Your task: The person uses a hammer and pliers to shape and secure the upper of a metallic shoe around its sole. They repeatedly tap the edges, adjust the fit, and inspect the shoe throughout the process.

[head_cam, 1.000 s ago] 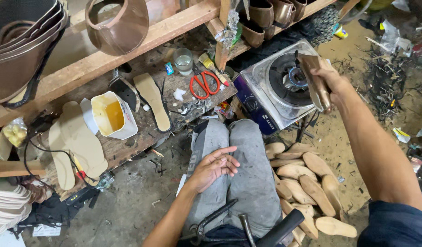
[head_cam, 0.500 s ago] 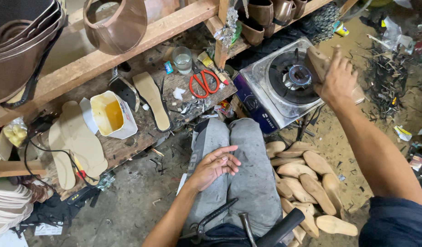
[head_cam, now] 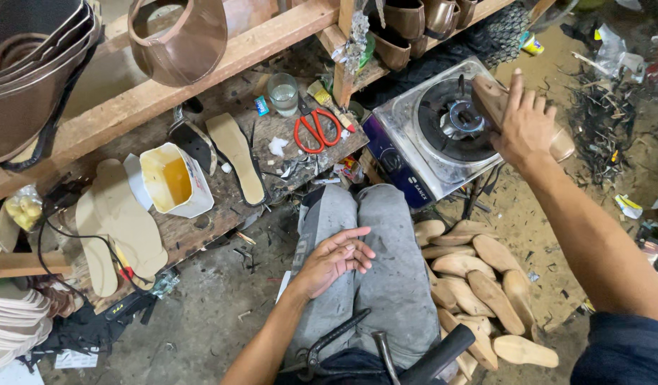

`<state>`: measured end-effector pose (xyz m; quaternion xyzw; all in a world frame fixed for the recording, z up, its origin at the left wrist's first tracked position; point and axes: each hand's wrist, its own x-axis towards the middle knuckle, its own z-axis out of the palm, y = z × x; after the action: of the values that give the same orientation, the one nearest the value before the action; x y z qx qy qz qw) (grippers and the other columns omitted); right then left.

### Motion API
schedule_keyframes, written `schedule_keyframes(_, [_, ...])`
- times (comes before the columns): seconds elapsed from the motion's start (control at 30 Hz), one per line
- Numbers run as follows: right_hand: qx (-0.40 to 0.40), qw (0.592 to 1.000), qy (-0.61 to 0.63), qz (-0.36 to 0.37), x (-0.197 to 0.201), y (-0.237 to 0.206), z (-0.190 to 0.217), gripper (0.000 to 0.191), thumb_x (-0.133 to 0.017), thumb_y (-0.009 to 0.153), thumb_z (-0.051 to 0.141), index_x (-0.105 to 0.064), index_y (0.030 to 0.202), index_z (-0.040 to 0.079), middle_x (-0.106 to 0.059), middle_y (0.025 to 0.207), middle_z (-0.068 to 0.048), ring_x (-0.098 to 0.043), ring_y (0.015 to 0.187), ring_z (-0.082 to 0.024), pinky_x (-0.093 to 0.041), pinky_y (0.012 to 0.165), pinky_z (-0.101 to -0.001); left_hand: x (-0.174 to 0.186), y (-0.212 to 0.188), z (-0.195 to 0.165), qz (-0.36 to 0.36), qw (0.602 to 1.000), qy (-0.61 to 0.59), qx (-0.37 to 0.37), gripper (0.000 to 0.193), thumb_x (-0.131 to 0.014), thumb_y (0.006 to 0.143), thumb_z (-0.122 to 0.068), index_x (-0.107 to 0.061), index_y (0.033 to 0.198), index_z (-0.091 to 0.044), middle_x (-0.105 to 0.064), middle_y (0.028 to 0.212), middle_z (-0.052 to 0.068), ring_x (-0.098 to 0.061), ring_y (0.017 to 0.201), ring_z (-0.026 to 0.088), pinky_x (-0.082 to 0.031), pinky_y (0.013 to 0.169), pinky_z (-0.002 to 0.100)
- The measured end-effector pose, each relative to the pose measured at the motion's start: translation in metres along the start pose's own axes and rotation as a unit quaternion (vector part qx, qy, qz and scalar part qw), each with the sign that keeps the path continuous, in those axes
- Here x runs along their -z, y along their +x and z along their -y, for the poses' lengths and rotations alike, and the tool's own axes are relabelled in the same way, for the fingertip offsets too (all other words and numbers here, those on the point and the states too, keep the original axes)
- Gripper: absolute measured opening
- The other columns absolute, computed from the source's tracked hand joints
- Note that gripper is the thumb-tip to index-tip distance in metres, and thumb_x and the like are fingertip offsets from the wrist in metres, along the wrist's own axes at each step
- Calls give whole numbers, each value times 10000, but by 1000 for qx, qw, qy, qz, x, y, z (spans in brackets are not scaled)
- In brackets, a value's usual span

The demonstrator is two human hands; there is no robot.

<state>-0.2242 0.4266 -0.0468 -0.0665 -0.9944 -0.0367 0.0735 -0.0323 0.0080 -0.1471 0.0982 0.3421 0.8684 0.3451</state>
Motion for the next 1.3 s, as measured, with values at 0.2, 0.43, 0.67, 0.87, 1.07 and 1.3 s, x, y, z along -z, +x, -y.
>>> schedule_keyframes(0.2, [-134,959,251,11,-13,12,-1,1307,-929,690,205,-6,1578,-57,-492,1314,-325,-594,1078,-436,-547,933,-525,1,1,2,3,1000,11,-9,469,-441,1081,-106,-431,1529,32,-651,1183,174,-654,1010,210,-547,904,363])
schedule_keyframes(0.43, [-211,515,792,251,-2,-55,30,721,-686,898,363,-472,1470,-19,-638,1195,-236,-666,1043,-342,-573,907,-464,-1,4,2,-22,999,12,-22,461,-450,1069,-85,-442,1516,24,-652,1199,167,-658,1035,203,-550,912,362])
schedule_keyframes(0.67, [-100,291,896,321,13,-223,126,817,-572,900,448,-435,1466,-125,-597,1325,-345,-640,1145,-446,-519,995,-512,-60,37,-26,-160,962,180,-128,663,-618,985,-172,-355,1587,-81,-605,1371,140,-604,1181,188,-513,970,321])
schedule_keyframes(0.87, [-11,201,895,398,27,-270,172,881,-664,883,479,-353,1517,-47,-569,1341,-367,-625,1167,-515,-501,994,-570,-117,4,-76,-187,918,299,-181,952,-850,808,-207,-341,1599,-60,-583,1436,153,-589,1282,230,-500,1074,356])
schedule_keyframes(1.07, [148,588,785,129,71,-261,167,920,-736,896,365,-300,1617,-4,-417,1604,-214,-397,1513,-333,-283,1257,-435,-126,-26,-99,-115,827,441,-329,1046,-901,766,-92,-303,1624,-62,-485,1591,169,-513,1460,280,-435,1247,414])
schedule_keyframes(1.3, [185,804,563,-47,88,-269,189,634,-748,824,100,-580,1430,13,-612,1472,-181,-594,1390,-304,-440,1176,-400,-107,-27,-86,-48,703,556,-441,1131,-945,733,-60,-251,1625,-111,-491,1560,199,-500,1482,355,-409,1260,453])
